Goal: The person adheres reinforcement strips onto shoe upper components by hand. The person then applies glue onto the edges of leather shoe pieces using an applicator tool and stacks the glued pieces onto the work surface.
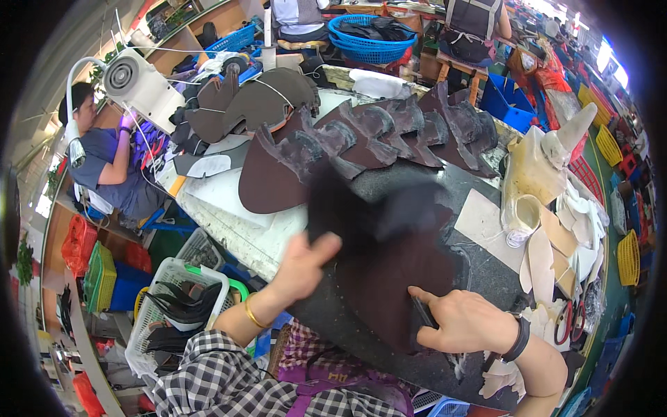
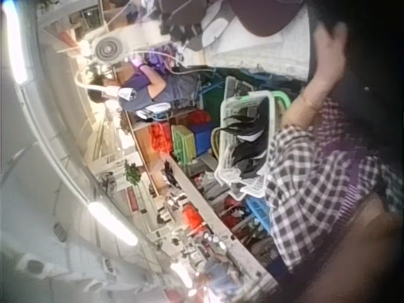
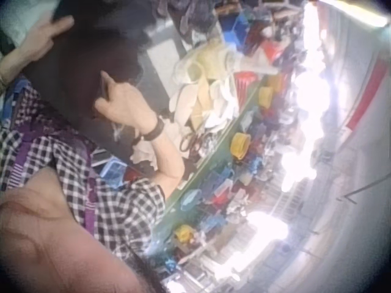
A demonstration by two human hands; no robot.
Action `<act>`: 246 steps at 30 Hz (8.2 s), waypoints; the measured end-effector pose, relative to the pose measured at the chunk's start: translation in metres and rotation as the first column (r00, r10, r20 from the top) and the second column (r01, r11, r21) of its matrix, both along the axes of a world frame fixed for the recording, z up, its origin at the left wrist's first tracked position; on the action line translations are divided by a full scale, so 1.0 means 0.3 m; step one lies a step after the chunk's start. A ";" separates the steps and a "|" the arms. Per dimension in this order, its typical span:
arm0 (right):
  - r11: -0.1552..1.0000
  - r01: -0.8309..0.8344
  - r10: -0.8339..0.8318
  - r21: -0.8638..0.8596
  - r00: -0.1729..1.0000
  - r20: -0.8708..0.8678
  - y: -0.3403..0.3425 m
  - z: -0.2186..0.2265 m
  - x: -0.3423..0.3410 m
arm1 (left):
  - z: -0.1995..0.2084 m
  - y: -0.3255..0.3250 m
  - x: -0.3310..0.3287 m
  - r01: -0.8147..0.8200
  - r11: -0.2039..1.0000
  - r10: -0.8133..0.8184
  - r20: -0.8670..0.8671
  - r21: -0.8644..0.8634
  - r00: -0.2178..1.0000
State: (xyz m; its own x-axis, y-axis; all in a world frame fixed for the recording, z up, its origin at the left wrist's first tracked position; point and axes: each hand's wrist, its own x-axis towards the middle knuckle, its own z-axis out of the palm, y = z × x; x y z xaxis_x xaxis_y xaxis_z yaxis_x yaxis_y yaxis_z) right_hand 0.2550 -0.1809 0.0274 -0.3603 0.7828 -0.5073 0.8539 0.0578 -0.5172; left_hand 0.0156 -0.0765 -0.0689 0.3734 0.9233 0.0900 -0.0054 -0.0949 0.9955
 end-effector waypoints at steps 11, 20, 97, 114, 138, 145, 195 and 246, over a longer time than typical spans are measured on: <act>0.633 0.765 -0.550 0.118 0.552 -0.626 -0.003 0.034 0.321 | -0.133 0.247 -0.442 0.239 0.730 0.530 -0.751 0.640 0.394; 0.187 0.467 -0.822 0.864 0.557 -0.124 0.079 -0.236 0.667 | 0.092 0.001 0.071 0.780 0.305 -0.240 -0.749 0.546 0.618; 0.691 0.448 -0.139 0.568 0.852 -0.504 -0.026 -0.097 0.239 | -0.009 -0.060 0.168 0.769 0.320 -0.371 -0.674 0.553 0.639; 0.995 0.048 -0.060 -0.093 0.990 -0.128 -0.081 -0.021 0.045 | 0.025 0.070 0.121 0.327 0.860 -0.310 0.108 -0.392 0.945; 0.118 0.805 -0.747 0.581 0.458 -0.482 0.064 -0.141 0.634 | 0.151 0.153 0.260 0.850 0.170 -0.290 -0.799 0.499 0.527; 0.723 0.691 -0.538 -0.025 0.540 -0.648 0.068 -0.138 0.369 | 0.032 -0.021 0.162 0.921 0.142 -0.424 -0.819 0.363 0.388; 0.659 0.644 -0.176 0.389 0.634 -0.753 0.192 -0.283 0.256 | -0.018 -0.022 0.142 0.826 0.230 -0.449 -0.697 0.514 0.559; 0.147 0.833 -0.668 0.533 0.481 -0.568 -0.012 -0.045 0.552 | 0.030 0.922 0.272 0.610 0.378 0.581 -0.692 0.697 0.430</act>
